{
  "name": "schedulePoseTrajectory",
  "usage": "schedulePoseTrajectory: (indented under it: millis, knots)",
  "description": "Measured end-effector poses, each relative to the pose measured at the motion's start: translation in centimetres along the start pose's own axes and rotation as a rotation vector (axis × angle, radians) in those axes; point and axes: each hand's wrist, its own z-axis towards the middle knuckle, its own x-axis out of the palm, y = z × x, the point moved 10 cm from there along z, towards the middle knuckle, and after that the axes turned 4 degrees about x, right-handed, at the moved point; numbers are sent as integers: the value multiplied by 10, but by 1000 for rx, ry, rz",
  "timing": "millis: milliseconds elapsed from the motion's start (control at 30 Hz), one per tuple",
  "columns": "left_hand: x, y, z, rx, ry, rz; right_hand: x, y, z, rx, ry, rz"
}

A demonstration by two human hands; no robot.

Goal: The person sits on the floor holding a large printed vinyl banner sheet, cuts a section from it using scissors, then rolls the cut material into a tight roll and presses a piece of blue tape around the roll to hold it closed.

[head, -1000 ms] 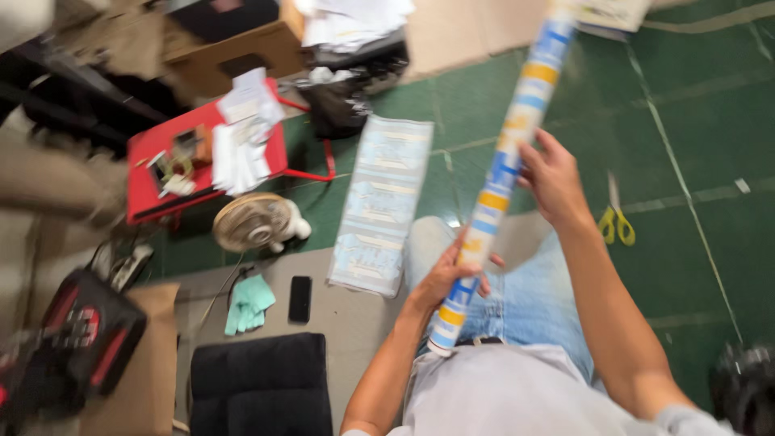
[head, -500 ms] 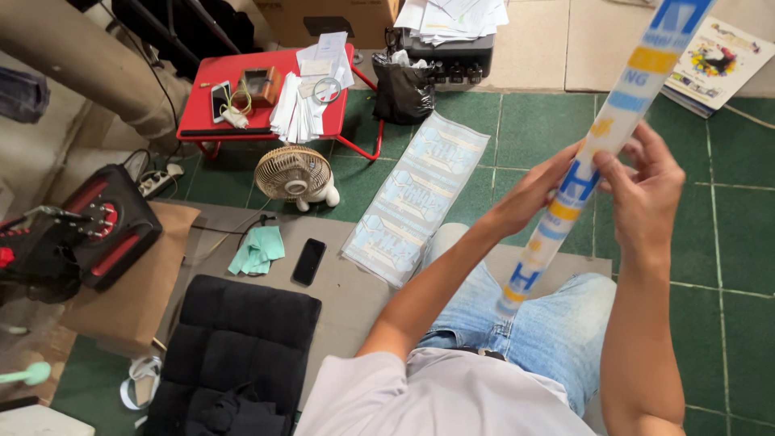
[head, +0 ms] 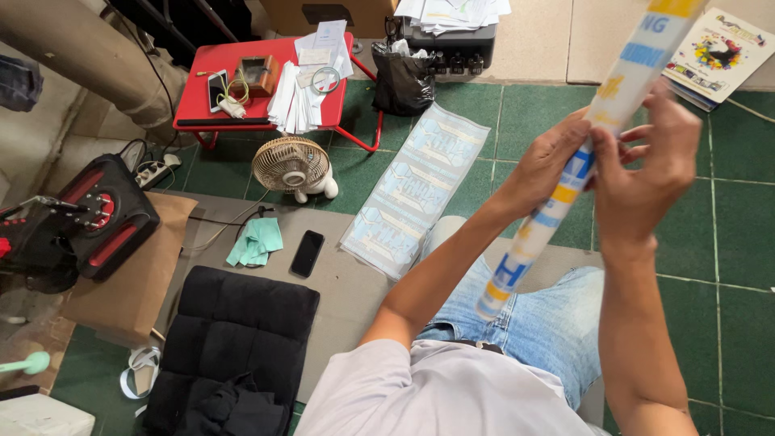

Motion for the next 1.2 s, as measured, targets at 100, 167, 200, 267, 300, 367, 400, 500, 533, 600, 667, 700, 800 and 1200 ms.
schedulePoseTrajectory:
  millis: [100, 167, 200, 267, 300, 367, 400, 500, 533, 600, 667, 700, 800, 1200]
  knots:
    - [-6, -5, -11, -5, -51, 43, 11, 5, -14, -104, 12, -69]
    - [-14, -2, -17, -53, -99, 100, 17, 2, -24, -109, 13, -72]
    - [-16, -2, -20, -61, -103, 117, 19, 0, -28, -106, 19, -76]
    - [-21, -1, -26, -76, -111, 150, 23, -4, -37, -104, 30, -85]
    - [-22, 0, -28, -79, -112, 164, 22, -5, -40, -114, 25, -113]
    - [-26, 2, -33, -92, -116, 190, 22, -4, -47, -129, 19, -167]
    - [-26, 3, -35, -94, -115, 194, 23, -5, -49, -117, 25, -159]
    - [-30, 5, -41, -108, -122, 225, 23, -7, -52, -90, 43, -137]
    - [-33, 6, -44, -124, -133, 244, 23, -7, -53, -84, 53, -137]
    - [-36, 9, -48, -151, -144, 250, 24, -8, -56, -65, 75, -111]
    - [-36, 12, -52, -173, -139, 225, 24, -12, -61, -35, 98, -62]
    - [-37, 15, -55, -190, -153, 243, 22, -14, -64, -40, 93, -57]
    - [-38, 25, -65, -245, -162, 267, 15, -25, -69, -30, 72, -37]
    - [-35, 51, -83, -398, -99, 205, 15, -50, -81, 171, 106, 127]
